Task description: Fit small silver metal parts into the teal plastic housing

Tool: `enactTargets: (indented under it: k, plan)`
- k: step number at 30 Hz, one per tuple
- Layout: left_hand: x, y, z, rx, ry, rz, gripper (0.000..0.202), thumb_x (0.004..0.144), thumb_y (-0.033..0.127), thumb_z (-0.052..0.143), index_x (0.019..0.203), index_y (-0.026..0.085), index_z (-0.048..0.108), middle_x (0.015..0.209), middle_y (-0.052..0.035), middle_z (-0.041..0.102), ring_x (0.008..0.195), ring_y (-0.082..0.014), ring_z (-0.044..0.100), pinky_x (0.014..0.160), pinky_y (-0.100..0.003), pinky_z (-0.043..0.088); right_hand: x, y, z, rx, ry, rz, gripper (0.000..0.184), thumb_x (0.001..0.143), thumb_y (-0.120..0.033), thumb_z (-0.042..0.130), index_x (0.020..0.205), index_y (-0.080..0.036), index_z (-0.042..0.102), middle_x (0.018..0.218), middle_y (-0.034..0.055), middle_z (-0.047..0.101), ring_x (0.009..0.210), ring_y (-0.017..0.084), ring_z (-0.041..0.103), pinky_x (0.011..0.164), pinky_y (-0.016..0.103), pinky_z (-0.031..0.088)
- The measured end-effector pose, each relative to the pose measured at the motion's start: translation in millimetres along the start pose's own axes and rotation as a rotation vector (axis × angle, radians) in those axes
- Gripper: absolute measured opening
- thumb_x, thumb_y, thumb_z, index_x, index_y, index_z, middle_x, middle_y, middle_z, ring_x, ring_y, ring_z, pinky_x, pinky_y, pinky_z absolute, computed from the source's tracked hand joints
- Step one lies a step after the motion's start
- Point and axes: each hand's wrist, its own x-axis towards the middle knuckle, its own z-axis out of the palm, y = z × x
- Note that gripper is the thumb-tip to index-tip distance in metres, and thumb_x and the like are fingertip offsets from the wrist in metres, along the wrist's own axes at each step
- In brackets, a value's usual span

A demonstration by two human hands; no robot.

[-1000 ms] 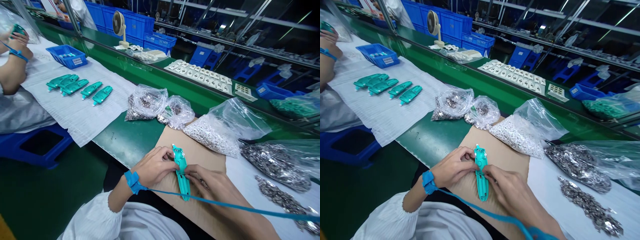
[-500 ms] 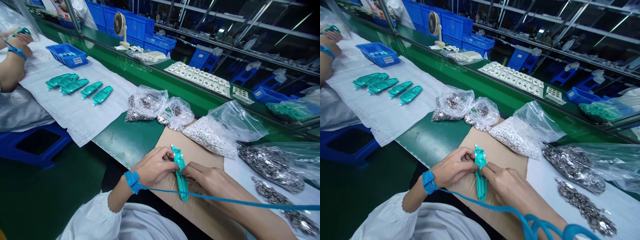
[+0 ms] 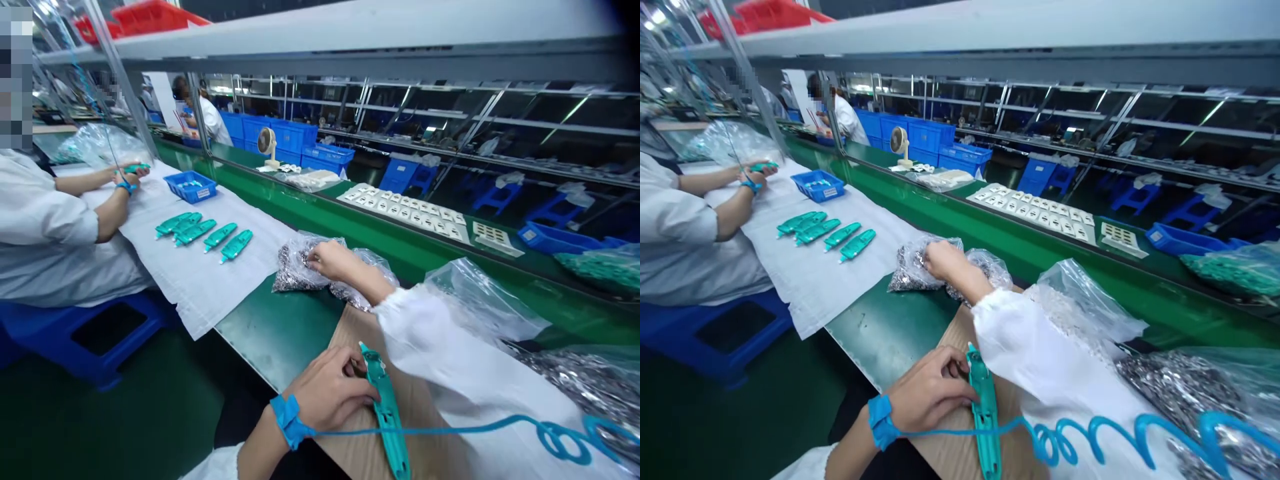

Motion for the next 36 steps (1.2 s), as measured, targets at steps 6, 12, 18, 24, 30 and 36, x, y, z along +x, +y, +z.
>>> enactTargets:
  k: [6,12,18,24,30,36]
  plan:
    - [-5,0,0.9,-0.001,0.029,0.005,0.018,0.097,0.034,0.056,0.105,0.028,0.071,0.113,-0.0049,0.055,0.093,-0.0161,0.057,0.085,-0.029,0.046,37,8,23,-0.054,-0.132,-0.007,0.027,0.094,-0.038,0.063,0.106,-0.015,0.067,0.109,0.0071,0.069,0.100,0.020,0.066,0.089,0.042,0.054]
    - [-5,-2,2.1,0.006,0.010,0.017,0.018,0.098,0.033,0.055,0.106,0.028,0.070,0.115,-0.0048,0.054,0.097,-0.0167,0.057,0.087,-0.029,0.046,33,17,20,-0.039,-0.031,-0.038,0.022,0.097,-0.025,0.054,0.107,-0.018,0.072,0.108,0.0110,0.071,0.107,0.024,0.063,0.087,0.033,0.048]
    - [-5,-2,2.4,-0.006,0.013,0.017,0.019,0.098,0.033,0.054,0.106,0.028,0.070,0.116,-0.0047,0.054,0.094,-0.0161,0.057,0.085,-0.029,0.046,30,13,21,-0.026,0.069,-0.049,0.024,0.095,-0.027,0.054,0.109,-0.023,0.072,0.116,0.0092,0.069,0.108,0.024,0.062,0.081,0.028,0.044]
    - [-6,-1,3.5,0.002,0.043,0.025,0.019,0.098,0.033,0.054,0.104,0.027,0.070,0.114,-0.0047,0.055,0.094,-0.0157,0.057,0.086,-0.028,0.046,24,7,16,-0.006,0.137,-0.044,0.026,0.091,-0.019,0.049,0.109,-0.020,0.068,0.101,0.0086,0.073,0.095,0.024,0.065,0.074,0.028,0.042]
    - [-5,-1,3.8,-0.001,0.038,0.030,0.019,0.099,0.032,0.052,0.105,0.026,0.070,0.114,-0.0049,0.054,0.098,-0.0166,0.057,0.090,-0.028,0.046,-53,25,-14,0.116,0.156,-0.027,0.020,0.089,-0.030,0.057,0.102,-0.025,0.072,0.097,0.0017,0.075,0.086,0.022,0.068,0.071,0.029,0.043]
    - [-2,0,0.3,-0.019,0.020,0.049,0.019,0.099,0.029,0.053,0.108,0.024,0.069,0.116,-0.0072,0.055,0.100,-0.0179,0.057,0.092,-0.030,0.047,-177,50,19,0.344,0.028,0.132,0.032,0.094,-0.050,0.049,0.095,-0.030,0.074,0.095,0.0020,0.077,0.079,0.023,0.070,0.064,0.033,0.049]
